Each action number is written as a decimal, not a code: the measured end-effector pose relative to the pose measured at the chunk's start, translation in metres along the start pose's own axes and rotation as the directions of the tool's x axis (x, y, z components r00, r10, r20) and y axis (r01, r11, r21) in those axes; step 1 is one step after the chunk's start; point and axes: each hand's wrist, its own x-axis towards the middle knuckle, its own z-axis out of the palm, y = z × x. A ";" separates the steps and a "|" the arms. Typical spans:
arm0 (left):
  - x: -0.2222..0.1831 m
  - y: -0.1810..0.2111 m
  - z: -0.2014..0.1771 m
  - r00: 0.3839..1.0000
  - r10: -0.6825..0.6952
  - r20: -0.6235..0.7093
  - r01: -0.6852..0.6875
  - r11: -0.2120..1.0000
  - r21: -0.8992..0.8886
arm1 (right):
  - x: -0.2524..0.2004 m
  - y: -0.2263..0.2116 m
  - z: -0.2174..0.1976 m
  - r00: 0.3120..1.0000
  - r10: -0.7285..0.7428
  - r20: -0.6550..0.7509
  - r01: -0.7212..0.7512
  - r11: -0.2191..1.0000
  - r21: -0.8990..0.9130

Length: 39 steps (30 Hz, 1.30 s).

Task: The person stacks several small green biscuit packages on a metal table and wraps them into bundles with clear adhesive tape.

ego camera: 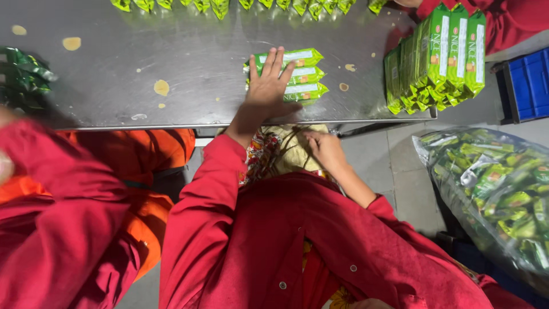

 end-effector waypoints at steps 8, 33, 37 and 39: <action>0.010 -0.018 0.023 0.987 0.020 -0.162 -0.015 0.999 0.035 | 0.050 -0.082 -0.015 0.979 -0.198 -0.043 0.187 0.965 -0.182; -0.120 -0.105 0.011 0.850 -0.342 -0.400 0.333 0.938 -0.093 | 0.202 0.051 -0.099 0.818 0.200 -0.539 -0.421 0.846 -0.326; -0.112 -0.092 0.012 0.824 -0.403 -0.399 0.391 0.913 -0.117 | 0.270 0.031 -0.069 0.833 -0.144 -0.534 -0.003 0.964 -0.265; -0.111 -0.092 0.012 0.827 -0.417 -0.378 0.400 0.908 -0.125 | 0.313 0.031 -0.060 0.873 -0.104 -0.477 -0.061 0.946 -0.318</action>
